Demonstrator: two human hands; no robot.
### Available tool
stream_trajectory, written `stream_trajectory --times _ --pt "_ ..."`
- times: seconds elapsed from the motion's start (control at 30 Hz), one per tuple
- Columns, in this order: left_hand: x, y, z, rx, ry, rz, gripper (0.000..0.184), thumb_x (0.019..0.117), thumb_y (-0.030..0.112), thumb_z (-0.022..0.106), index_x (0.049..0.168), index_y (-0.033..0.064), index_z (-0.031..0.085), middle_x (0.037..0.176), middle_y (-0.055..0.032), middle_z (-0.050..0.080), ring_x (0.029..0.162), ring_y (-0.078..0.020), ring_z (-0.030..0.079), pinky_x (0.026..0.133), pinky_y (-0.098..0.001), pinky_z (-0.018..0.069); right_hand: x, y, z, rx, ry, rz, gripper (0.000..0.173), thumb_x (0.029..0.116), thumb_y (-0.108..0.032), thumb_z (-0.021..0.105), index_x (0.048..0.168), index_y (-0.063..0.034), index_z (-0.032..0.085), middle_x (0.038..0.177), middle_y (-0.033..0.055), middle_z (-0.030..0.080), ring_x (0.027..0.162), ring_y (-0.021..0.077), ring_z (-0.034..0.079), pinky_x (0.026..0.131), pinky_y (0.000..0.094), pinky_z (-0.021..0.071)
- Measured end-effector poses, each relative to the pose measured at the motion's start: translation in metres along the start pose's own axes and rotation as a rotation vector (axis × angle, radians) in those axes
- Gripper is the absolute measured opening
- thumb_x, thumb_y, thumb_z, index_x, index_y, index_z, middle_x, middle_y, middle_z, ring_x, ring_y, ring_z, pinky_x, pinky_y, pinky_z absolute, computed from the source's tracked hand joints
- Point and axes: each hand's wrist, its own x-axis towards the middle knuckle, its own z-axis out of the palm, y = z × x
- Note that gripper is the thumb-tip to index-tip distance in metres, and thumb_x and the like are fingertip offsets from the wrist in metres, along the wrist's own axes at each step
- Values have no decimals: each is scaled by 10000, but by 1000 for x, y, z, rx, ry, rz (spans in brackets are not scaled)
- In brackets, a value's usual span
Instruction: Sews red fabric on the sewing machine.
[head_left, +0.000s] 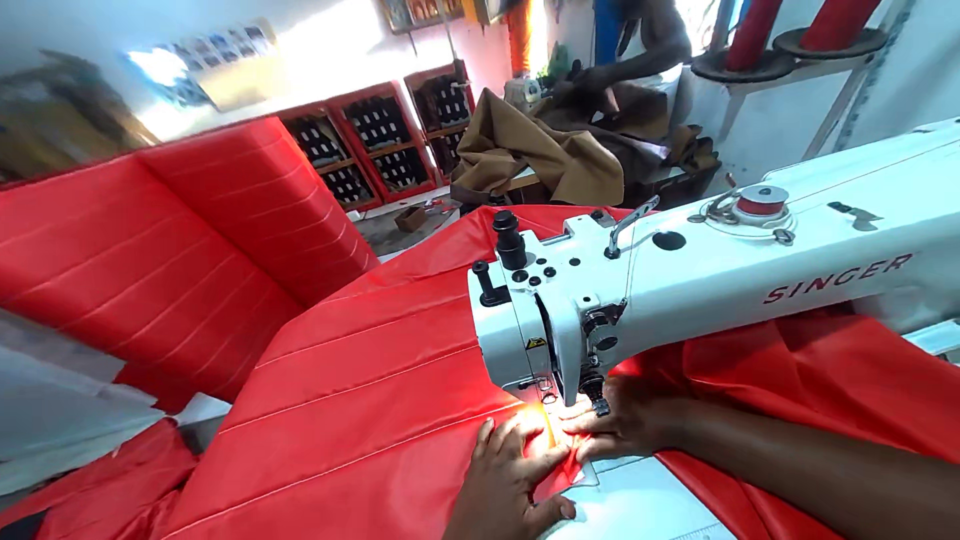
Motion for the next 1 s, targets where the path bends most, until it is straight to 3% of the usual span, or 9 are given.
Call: stream_trajectory --times 0.13,0.2,0.3,0.4,0.5,0.6,0.8,1.0 --pt "15 -12 0 21 -1 -21 752 917 840 215 1254 397 721 1364 -96 654 1362 -315 540 1152 -652 302 8 -2 -14 -59 -71 104 374 995 -414 576 939 -124 805 802 40 739 786 189 696 787 384 535" --pt "20 -14 -2 18 -35 -55 761 911 845 222 1262 392 724 1353 -92 657 1357 -308 537 1168 -635 286 9 0 -13 -111 -86 131 387 1004 -428 555 919 -131 788 790 32 722 798 194 685 805 379 528" --pt "23 -13 -3 17 -61 -84 765 912 845 218 1258 391 727 1353 -100 657 1360 -312 534 1176 -633 278 8 0 -12 -154 -112 140 386 1022 -427 536 961 -132 776 832 35 726 843 203 682 851 387 521" --pt "22 -13 -3 20 -47 -87 756 921 832 232 1227 369 745 1353 -100 658 1364 -310 534 1183 -635 268 3 4 -3 -173 -25 17 322 1017 -380 541 1086 -179 784 889 7 744 846 168 687 852 365 513" --pt "19 -18 2 -115 92 -55 667 968 735 349 1086 266 808 1256 -90 710 1300 -293 591 1165 -622 313 -4 5 9 -105 11 -114 328 1053 -339 494 1227 -176 720 1123 34 755 1055 197 696 955 390 520" --pt "13 -27 2 -334 195 13 621 1016 647 400 972 191 820 1177 -66 742 1268 -238 608 1168 -562 341 -4 -3 9 -64 -72 -172 322 1066 -289 480 1266 -147 688 1297 52 708 1202 236 661 1049 424 480" --pt "14 -38 -7 -397 15 75 646 972 760 336 1018 325 811 1258 -21 695 1345 -183 514 1205 -526 257 -12 -18 12 -45 -46 -15 368 1088 -313 440 1162 -139 756 1196 24 750 1181 195 670 1045 367 484" --pt "19 -37 -10 -380 2 43 544 956 709 464 950 303 826 1210 -22 710 1318 -200 531 1177 -527 284 -15 -19 14 -46 10 32 350 1072 -273 465 1081 -140 788 1144 7 770 1127 165 695 1001 348 513"
